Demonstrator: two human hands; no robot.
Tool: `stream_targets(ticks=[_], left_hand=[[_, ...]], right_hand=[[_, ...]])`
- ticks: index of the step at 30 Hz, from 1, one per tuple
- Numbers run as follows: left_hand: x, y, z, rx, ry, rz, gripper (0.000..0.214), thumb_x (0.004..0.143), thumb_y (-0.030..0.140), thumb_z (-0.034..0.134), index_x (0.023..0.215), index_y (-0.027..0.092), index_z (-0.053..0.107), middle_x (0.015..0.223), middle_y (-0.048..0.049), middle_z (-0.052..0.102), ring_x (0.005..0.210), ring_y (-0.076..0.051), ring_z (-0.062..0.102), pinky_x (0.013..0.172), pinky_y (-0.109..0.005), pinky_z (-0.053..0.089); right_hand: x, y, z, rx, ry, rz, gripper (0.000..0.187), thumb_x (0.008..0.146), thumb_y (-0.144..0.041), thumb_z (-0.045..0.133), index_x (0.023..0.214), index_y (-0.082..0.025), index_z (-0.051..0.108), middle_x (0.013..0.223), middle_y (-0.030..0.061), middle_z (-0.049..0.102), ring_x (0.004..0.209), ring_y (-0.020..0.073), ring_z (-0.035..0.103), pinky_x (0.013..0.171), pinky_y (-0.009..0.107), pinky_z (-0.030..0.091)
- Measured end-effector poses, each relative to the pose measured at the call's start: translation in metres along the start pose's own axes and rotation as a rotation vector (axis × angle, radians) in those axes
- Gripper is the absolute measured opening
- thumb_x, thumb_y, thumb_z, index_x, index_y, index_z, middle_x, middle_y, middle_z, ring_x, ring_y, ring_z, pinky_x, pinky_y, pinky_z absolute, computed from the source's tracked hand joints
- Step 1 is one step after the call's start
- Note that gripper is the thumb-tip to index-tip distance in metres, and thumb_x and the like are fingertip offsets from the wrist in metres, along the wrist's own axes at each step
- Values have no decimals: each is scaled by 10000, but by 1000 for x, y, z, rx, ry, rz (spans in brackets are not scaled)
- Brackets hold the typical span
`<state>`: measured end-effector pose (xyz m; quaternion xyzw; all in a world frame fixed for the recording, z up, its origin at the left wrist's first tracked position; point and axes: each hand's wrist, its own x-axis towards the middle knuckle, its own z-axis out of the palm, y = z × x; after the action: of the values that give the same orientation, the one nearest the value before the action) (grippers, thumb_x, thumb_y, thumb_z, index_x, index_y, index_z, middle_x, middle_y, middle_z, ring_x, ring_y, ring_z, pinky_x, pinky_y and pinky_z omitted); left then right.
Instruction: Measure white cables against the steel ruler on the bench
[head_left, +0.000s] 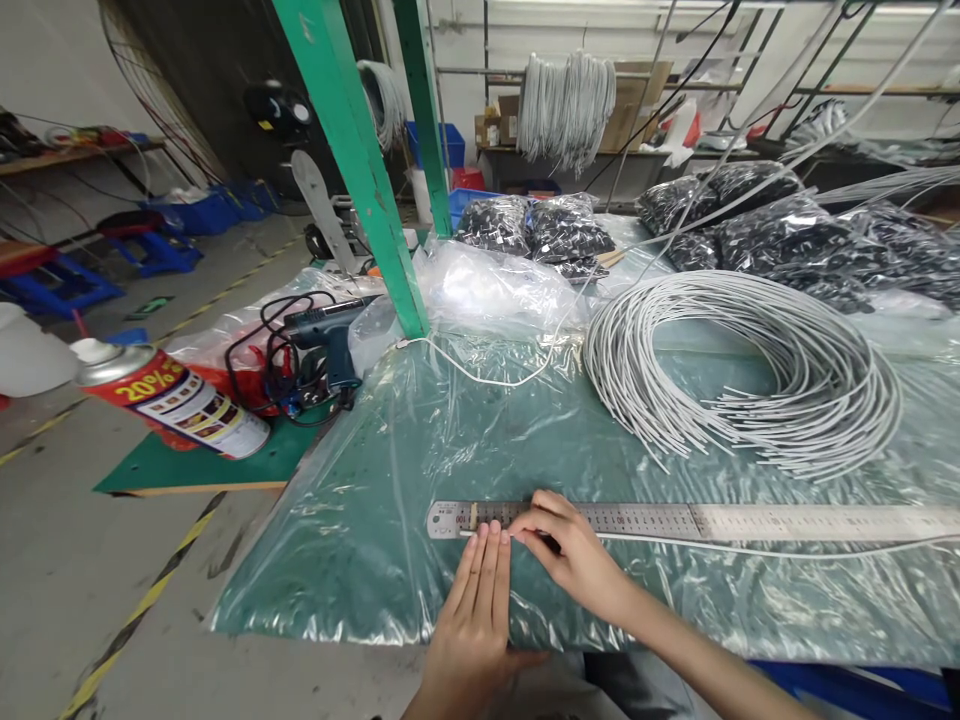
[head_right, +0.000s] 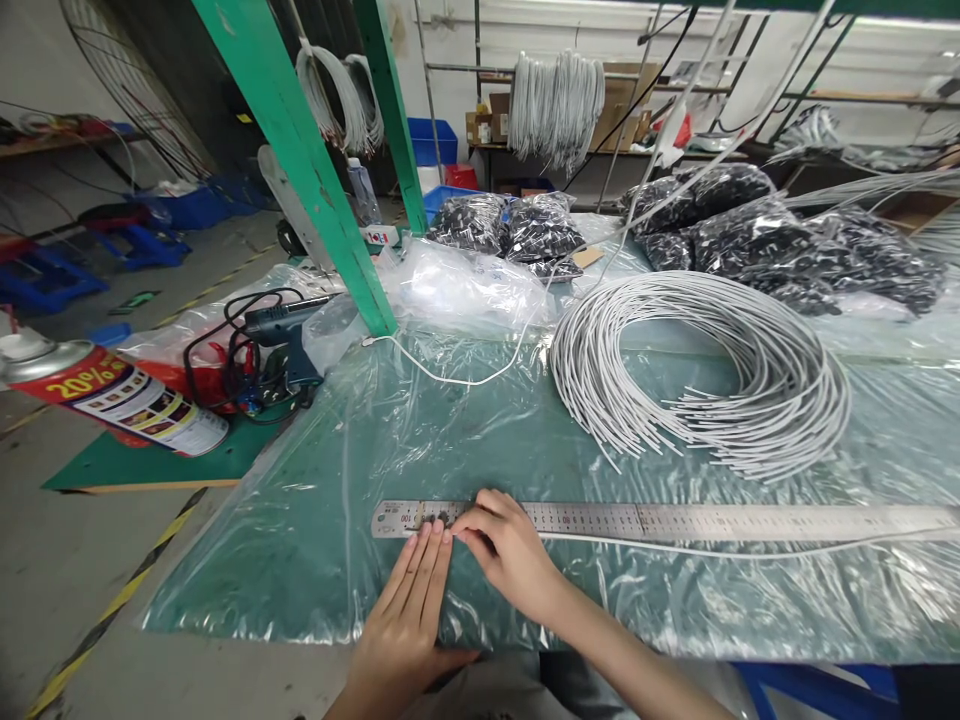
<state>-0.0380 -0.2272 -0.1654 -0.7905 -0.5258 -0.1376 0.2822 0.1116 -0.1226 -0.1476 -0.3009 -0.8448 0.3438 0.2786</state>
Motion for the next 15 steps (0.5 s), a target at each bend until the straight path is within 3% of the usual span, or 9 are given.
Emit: stream_targets(ticks=[7, 15], left_hand=[[1, 0, -2, 12, -6, 8, 1044, 765, 859, 364, 1175, -85, 540, 1263, -272, 534, 1197, -366, 515, 1094, -432, 351], [1, 0, 0, 11, -5, -4, 989, 843, 797, 259, 1183, -91, 532, 1278, -280, 518, 1199, -364, 518, 1176, -459, 229]], right_hand=[[0, -1, 0, 10, -3, 15, 140, 937, -149, 526, 894, -201, 649, 816, 30, 539, 794, 166, 528, 698, 269, 414], [1, 0, -1, 9, 2, -11, 169, 948, -168, 510, 895, -205, 667, 785, 29, 506, 770, 160, 517, 680, 264, 412]])
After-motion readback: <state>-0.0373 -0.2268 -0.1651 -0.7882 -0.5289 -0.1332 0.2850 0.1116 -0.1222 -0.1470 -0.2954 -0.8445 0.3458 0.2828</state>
